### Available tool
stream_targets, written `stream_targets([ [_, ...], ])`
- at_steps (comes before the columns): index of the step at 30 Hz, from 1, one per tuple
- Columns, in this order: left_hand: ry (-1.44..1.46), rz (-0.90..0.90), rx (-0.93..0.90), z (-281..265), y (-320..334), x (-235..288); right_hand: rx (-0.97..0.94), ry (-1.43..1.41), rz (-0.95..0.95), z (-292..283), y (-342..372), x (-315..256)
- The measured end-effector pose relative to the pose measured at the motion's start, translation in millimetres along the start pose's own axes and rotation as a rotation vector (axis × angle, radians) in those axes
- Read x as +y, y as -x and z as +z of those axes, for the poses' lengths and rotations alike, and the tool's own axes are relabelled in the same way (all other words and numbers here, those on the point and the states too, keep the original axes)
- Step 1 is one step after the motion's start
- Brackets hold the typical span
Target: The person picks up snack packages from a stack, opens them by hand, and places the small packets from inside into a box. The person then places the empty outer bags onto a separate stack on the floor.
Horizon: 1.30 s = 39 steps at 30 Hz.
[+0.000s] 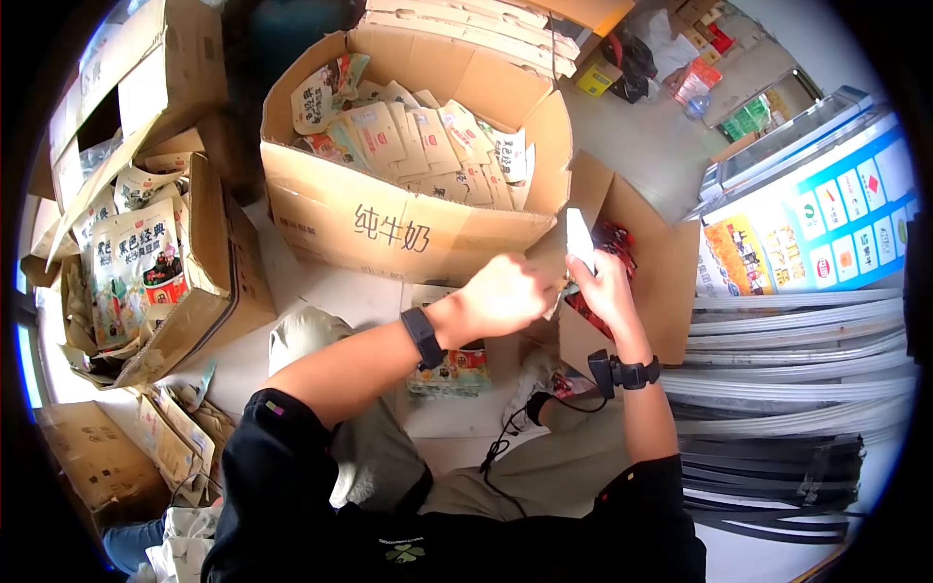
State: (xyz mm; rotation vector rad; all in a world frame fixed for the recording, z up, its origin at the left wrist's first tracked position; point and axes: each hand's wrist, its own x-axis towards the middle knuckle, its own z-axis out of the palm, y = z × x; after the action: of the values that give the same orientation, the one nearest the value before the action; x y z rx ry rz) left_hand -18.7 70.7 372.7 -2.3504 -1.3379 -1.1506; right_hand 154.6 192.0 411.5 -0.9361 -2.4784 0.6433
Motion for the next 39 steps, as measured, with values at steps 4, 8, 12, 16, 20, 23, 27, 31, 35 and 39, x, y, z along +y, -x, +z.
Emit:
stream_targets([
  [4, -0.014, -0.073, 0.019, -16, 1, -4, -0.101, -0.136, -0.012, -8, 11, -14],
  [8, 0.043, -0.008, 0.07, -15, 5, 0, -0.107, 0.027, -0.03, -12, 17, -22],
  [12, 0.029, 0.096, 0.128, -14, 5, 8, -0.127, 0.056, 0.017, -12, 13, -30],
  [16, -0.05, 0.124, 0.117, -20, 5, 14, 0.039, 0.357, 0.055, -9, 7, -22],
  [20, -0.058, 0.134, 0.17, -28, 12, 36, 0.074, 0.118, 0.293, -39, 1, 29],
  [23, -0.06, 0.105, 0.202, -22, 17, 28, 0.102, 0.095, 0.295, -43, 13, -13],
  [27, -0.072, 0.077, 0.147, -30, 20, 20, -0.023, -0.218, 0.327, -39, 23, -22],
  [31, -0.079, 0.072, 0.185, -32, 23, 19, -0.184, -0.19, 0.277, -36, 31, -37],
  [35, -0.106, 0.089, 0.163, -40, 22, 18, -0.245, 0.018, 0.275, -41, 35, -43],
  [39, -0.03, 0.125, 0.244, -33, 23, 28, -0.096, 0.157, 0.308, -44, 29, -16],
])
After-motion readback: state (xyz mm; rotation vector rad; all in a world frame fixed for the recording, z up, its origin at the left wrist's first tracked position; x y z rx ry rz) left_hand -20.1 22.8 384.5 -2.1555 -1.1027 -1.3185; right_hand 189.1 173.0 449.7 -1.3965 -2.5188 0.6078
